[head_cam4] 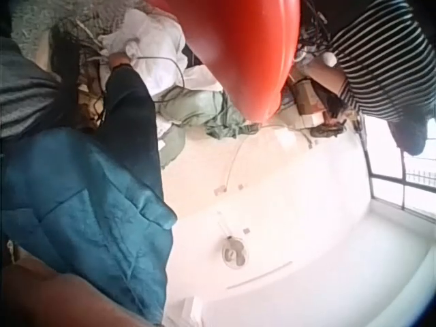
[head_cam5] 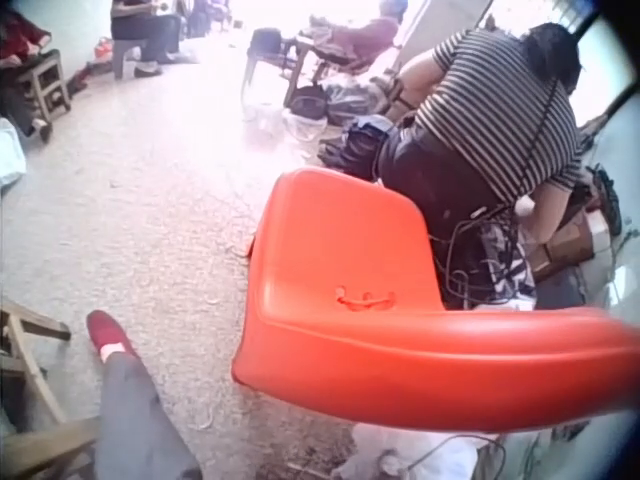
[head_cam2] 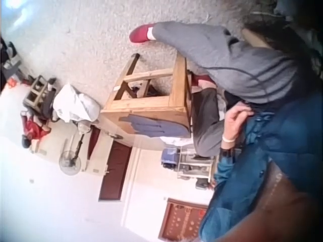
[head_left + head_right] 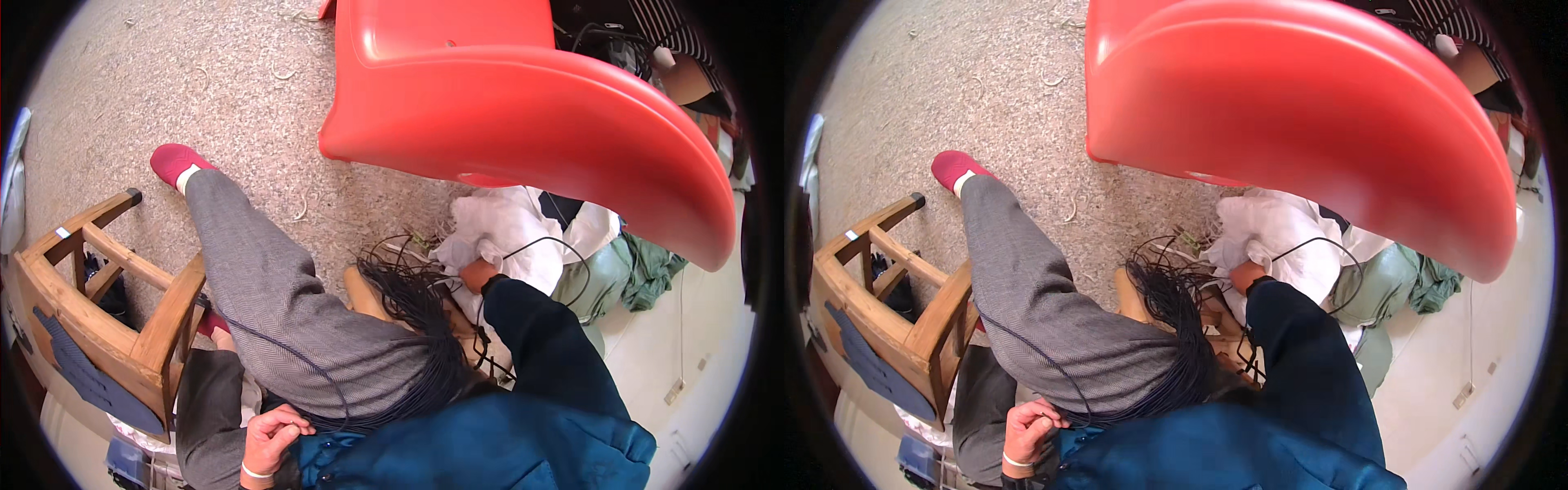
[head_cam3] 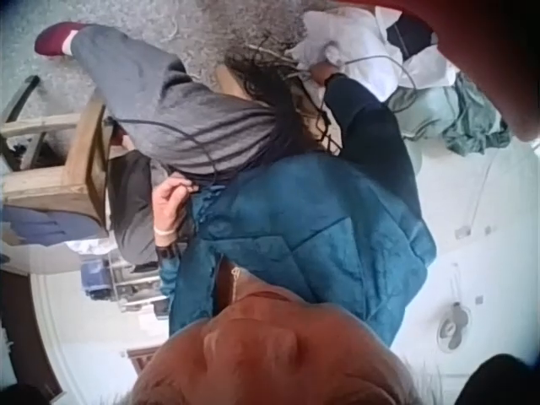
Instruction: The recorder is hand-stitching a blue mesh shoe upper using a needle and black thread.
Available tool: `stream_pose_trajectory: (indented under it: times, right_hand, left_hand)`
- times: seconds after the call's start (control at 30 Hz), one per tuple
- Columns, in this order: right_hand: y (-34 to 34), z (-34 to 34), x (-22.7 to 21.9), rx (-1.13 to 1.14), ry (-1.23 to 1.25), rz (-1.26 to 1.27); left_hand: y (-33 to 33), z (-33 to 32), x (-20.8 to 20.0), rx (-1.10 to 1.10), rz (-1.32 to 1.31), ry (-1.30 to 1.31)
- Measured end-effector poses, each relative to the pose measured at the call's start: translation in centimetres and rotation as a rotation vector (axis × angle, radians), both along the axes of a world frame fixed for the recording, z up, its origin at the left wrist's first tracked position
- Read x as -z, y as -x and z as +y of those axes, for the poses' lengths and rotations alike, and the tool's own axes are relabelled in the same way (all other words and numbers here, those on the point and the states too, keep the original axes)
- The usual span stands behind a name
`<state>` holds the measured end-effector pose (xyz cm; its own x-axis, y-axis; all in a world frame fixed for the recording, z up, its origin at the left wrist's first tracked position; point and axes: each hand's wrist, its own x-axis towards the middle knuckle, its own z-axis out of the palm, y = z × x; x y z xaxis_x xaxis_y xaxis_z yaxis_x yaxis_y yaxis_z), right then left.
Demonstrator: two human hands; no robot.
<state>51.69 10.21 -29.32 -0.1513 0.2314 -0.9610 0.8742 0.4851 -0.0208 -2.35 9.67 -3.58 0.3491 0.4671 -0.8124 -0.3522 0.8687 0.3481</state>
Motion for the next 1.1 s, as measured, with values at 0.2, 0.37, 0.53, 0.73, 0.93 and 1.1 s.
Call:
stream_pose_trajectory:
  times: [0.2,0.37,0.53,0.73,0.93,1.1]
  right_hand:
    - [-10.4,-5.2,0.3,0.295,-0.081,-0.22]
    - [-24.0,-6.6,-13.7,-0.001,-0.343,-0.594]
    - [-20.6,-4.4,-16.6,0.239,-0.303,-0.153]
    - [-5.7,0.7,-8.7,0.436,-0.268,-0.049]
    - [12.6,13.3,-11.7,0.54,-0.591,0.832]
    - [24.9,19.4,-24.1,0.577,-0.639,1.256]
  left_hand:
    - [0.0,-1.1,0.0,0.012,0.052,0.006]
    - [-0.4,-1.9,1.3,-0.07,-0.048,0.082]
    - [-0.7,-1.2,2.2,-0.051,-0.056,0.119]
    - [-0.1,-0.8,0.4,-0.03,-0.023,-0.123]
    - [-1.2,-2.5,-1.3,-0.033,0.167,-0.149]
    - [-2.9,-3.3,-1.8,-0.288,0.064,-0.277]
